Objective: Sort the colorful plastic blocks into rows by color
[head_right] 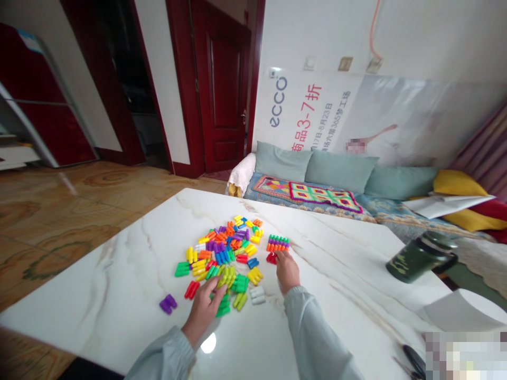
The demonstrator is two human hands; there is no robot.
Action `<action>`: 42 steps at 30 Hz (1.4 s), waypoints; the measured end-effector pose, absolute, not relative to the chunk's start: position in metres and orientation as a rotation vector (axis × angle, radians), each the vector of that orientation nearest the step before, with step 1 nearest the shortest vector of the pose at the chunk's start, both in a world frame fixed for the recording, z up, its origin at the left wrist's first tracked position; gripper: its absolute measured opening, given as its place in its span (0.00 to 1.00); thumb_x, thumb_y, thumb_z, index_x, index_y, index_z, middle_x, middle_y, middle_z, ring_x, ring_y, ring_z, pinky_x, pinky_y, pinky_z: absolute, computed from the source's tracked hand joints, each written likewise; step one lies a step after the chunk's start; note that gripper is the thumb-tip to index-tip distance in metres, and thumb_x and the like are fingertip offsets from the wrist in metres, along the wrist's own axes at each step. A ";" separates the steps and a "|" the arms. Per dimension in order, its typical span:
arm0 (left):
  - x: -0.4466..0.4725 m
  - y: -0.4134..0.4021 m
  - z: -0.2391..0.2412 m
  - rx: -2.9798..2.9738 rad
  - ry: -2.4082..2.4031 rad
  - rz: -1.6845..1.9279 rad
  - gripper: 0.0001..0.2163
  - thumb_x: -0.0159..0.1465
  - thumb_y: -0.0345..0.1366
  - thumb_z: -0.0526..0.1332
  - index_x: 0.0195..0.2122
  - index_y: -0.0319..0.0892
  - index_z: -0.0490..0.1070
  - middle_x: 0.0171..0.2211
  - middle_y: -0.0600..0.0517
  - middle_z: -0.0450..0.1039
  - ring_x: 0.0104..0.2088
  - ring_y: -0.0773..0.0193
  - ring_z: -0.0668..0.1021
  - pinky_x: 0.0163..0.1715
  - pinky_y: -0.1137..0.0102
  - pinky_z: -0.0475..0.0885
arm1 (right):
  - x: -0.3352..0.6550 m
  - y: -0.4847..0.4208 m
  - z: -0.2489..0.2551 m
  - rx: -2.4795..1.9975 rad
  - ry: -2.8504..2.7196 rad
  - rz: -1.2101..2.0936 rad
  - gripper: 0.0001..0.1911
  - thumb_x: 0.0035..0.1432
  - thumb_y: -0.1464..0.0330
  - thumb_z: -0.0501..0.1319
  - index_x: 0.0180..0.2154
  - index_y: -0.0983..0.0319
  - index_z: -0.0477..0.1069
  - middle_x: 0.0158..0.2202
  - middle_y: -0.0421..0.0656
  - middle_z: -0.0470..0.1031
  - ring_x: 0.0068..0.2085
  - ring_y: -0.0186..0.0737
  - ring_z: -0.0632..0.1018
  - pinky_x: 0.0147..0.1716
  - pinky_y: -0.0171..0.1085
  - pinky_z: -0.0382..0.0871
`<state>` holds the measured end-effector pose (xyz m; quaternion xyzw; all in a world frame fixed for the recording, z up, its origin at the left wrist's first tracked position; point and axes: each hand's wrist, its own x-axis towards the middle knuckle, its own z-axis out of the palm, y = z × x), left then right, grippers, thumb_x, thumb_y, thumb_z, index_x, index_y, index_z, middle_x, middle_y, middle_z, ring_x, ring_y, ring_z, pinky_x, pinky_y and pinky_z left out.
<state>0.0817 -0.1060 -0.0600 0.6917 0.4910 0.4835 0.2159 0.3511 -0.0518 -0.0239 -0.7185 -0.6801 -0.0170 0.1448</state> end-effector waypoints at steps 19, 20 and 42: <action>0.082 -0.103 -0.063 1.885 1.327 1.368 0.14 0.66 0.44 0.57 0.43 0.40 0.75 0.39 0.42 0.80 0.37 0.58 0.81 0.36 0.65 0.78 | 0.343 -0.039 -0.017 -2.004 -1.927 -0.137 0.17 0.63 0.77 0.51 0.49 0.62 0.73 0.47 0.49 0.76 0.47 0.43 0.76 0.42 0.37 0.64; 0.082 -0.103 -0.063 1.895 1.329 1.367 0.14 0.67 0.44 0.56 0.43 0.40 0.75 0.39 0.42 0.80 0.37 0.58 0.81 0.36 0.65 0.78 | 0.344 -0.041 -0.016 -2.003 -1.898 -0.134 0.18 0.64 0.76 0.50 0.51 0.62 0.72 0.50 0.49 0.75 0.48 0.43 0.75 0.44 0.37 0.64; 0.080 -0.103 -0.059 1.945 1.353 1.343 0.19 0.66 0.49 0.55 0.42 0.38 0.76 0.37 0.41 0.80 0.34 0.57 0.82 0.35 0.64 0.79 | 0.384 -0.107 -0.024 -1.964 -1.602 0.354 0.11 0.45 0.68 0.64 0.35 0.61 0.77 0.33 0.43 0.77 0.32 0.40 0.76 0.34 0.36 0.66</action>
